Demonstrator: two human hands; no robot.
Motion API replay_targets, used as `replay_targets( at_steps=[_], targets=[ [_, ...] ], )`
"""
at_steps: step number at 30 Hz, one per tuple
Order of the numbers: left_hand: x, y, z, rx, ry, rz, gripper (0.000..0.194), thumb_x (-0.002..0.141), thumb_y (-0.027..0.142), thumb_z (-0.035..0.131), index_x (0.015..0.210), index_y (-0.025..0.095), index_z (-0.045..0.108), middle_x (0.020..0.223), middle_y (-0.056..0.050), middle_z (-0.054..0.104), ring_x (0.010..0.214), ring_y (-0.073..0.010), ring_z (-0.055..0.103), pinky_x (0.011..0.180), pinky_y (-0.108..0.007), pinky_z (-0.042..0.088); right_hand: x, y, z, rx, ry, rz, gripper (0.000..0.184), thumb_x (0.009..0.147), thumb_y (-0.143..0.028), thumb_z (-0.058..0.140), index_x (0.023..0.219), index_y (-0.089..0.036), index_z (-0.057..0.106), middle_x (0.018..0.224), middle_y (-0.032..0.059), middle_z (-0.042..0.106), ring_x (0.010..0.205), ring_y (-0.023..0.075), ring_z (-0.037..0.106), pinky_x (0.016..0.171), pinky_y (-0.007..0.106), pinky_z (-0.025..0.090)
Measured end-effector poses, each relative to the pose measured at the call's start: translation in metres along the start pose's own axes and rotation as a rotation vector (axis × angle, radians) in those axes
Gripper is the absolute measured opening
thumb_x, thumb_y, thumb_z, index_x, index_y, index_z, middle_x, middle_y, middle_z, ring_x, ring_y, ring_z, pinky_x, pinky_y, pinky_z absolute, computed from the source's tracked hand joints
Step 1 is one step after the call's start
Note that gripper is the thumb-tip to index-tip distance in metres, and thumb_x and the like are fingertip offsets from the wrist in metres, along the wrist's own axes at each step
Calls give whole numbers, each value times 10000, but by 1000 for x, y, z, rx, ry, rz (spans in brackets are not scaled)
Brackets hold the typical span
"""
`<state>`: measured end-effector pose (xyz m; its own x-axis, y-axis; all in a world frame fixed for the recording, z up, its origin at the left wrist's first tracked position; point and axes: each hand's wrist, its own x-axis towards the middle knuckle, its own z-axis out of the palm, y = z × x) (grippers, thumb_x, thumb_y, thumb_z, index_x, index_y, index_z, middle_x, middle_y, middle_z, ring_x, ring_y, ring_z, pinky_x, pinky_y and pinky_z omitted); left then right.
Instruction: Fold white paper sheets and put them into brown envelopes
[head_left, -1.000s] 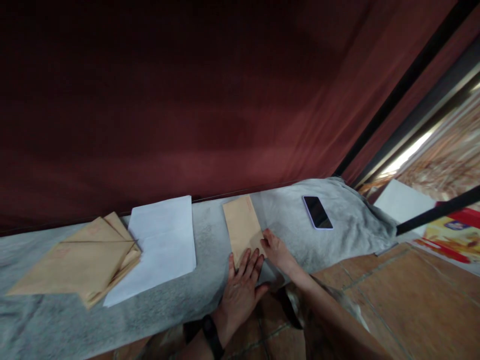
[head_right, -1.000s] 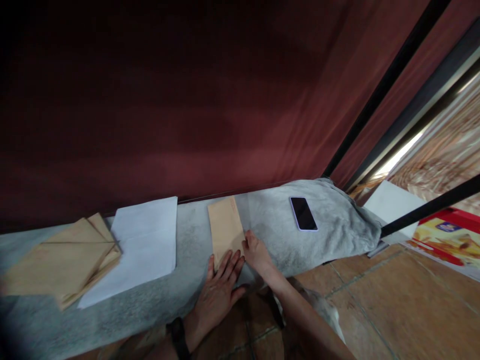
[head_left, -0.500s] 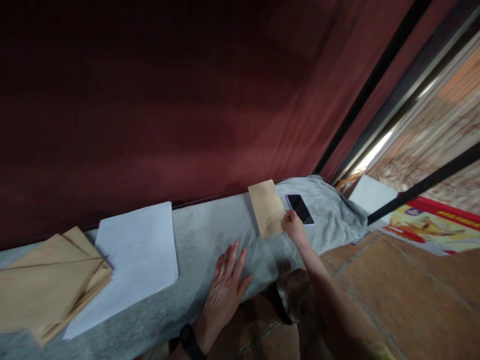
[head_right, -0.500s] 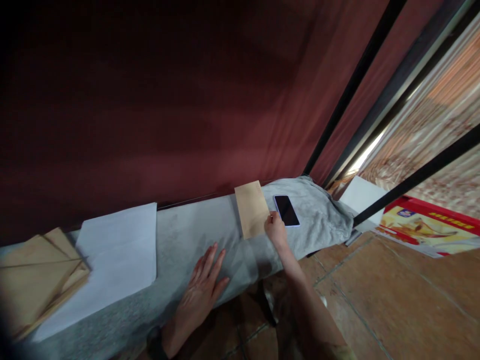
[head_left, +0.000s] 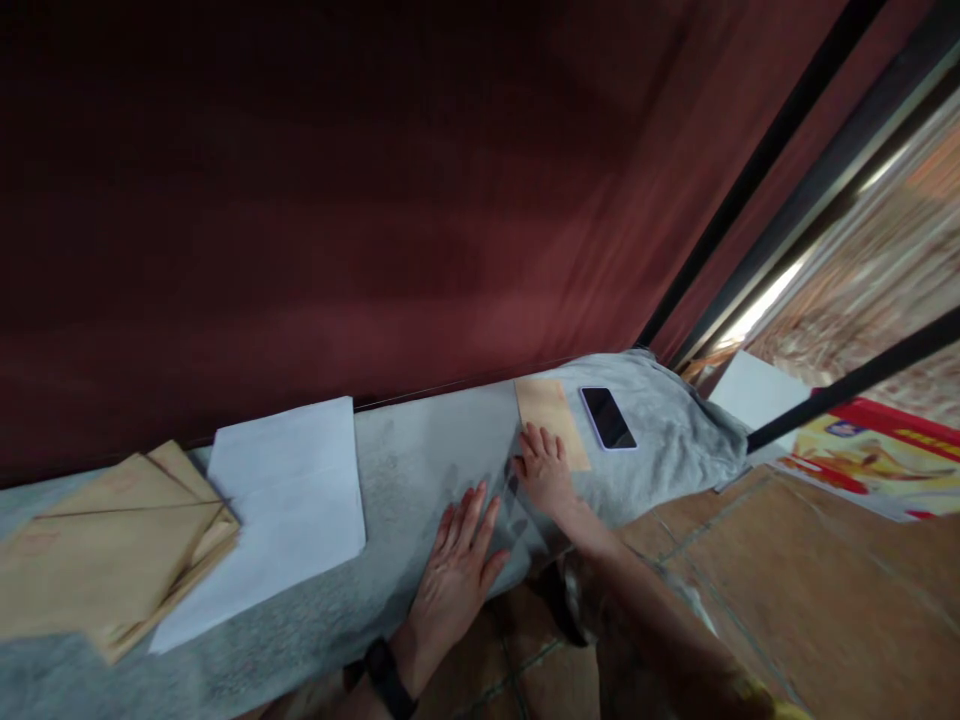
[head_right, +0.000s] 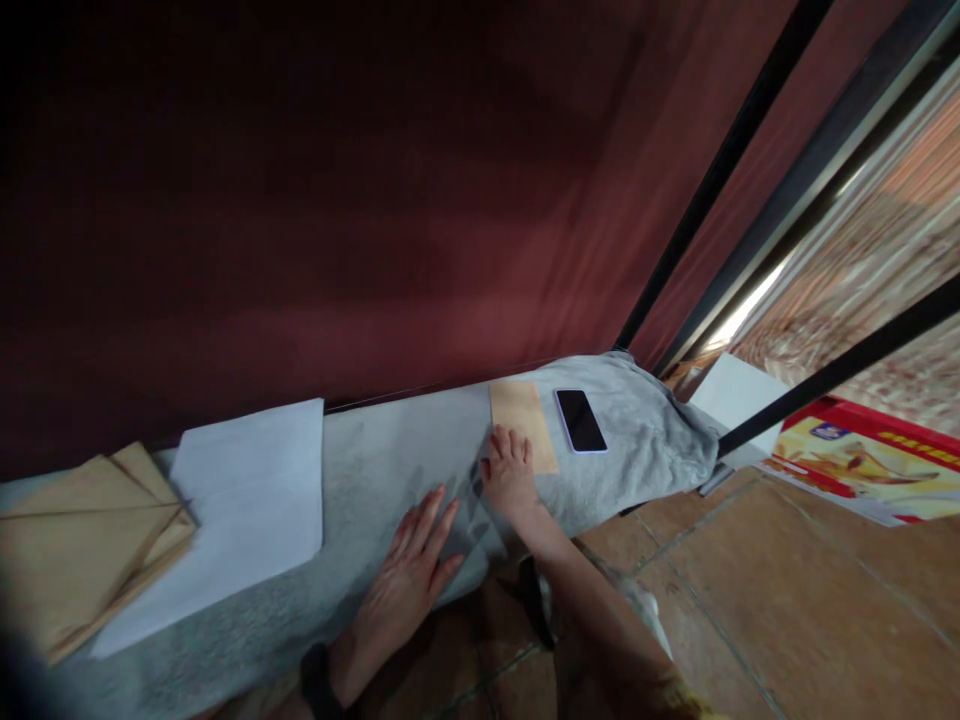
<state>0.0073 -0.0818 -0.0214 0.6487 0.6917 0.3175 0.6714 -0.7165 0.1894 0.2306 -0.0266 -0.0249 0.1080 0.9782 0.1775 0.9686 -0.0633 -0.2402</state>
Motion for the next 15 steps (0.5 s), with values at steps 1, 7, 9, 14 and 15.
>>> replay_targets(
  at_steps=[1,7,9,14,15],
  targets=[
    [-1,-1,0,1,-7,-6,627,1039,415,406,1607,234,211,1671,-112,261,1520,-275,300,1195,-492,366,-1,2,0,-15,10,32,475,992,-279,436,1448,-182,524,1597,150,410,1473,370,329,1184,610,227],
    [-3,-11,-12,25,-46,-82,593,1032,478,403,1572,255,303,1664,-73,294,1524,-259,292,1242,-530,274,-5,27,0,-101,44,32,467,975,-268,417,1386,-117,580,1524,220,485,1413,388,418,1134,593,326],
    [-3,-22,-19,76,-19,-196,582,1030,453,406,1570,257,310,1651,-71,326,1525,-267,288,1250,-556,239,-4,30,6,-101,95,1,477,972,-288,423,1391,-112,571,1534,231,467,1423,392,401,1124,602,336],
    [-11,-62,-39,310,5,-687,614,999,368,430,1553,116,346,1596,-226,374,1499,-392,307,1163,-652,307,-4,16,23,-4,125,-154,452,965,-301,423,1364,-178,595,1534,160,486,1442,339,387,1125,553,373],
    [-14,-68,-42,347,-29,-762,617,990,372,447,1530,83,378,1574,-259,394,1474,-415,345,1129,-655,350,-4,11,26,17,118,-182,443,961,-297,423,1345,-179,610,1524,157,497,1435,334,397,1119,542,386]
  ],
)
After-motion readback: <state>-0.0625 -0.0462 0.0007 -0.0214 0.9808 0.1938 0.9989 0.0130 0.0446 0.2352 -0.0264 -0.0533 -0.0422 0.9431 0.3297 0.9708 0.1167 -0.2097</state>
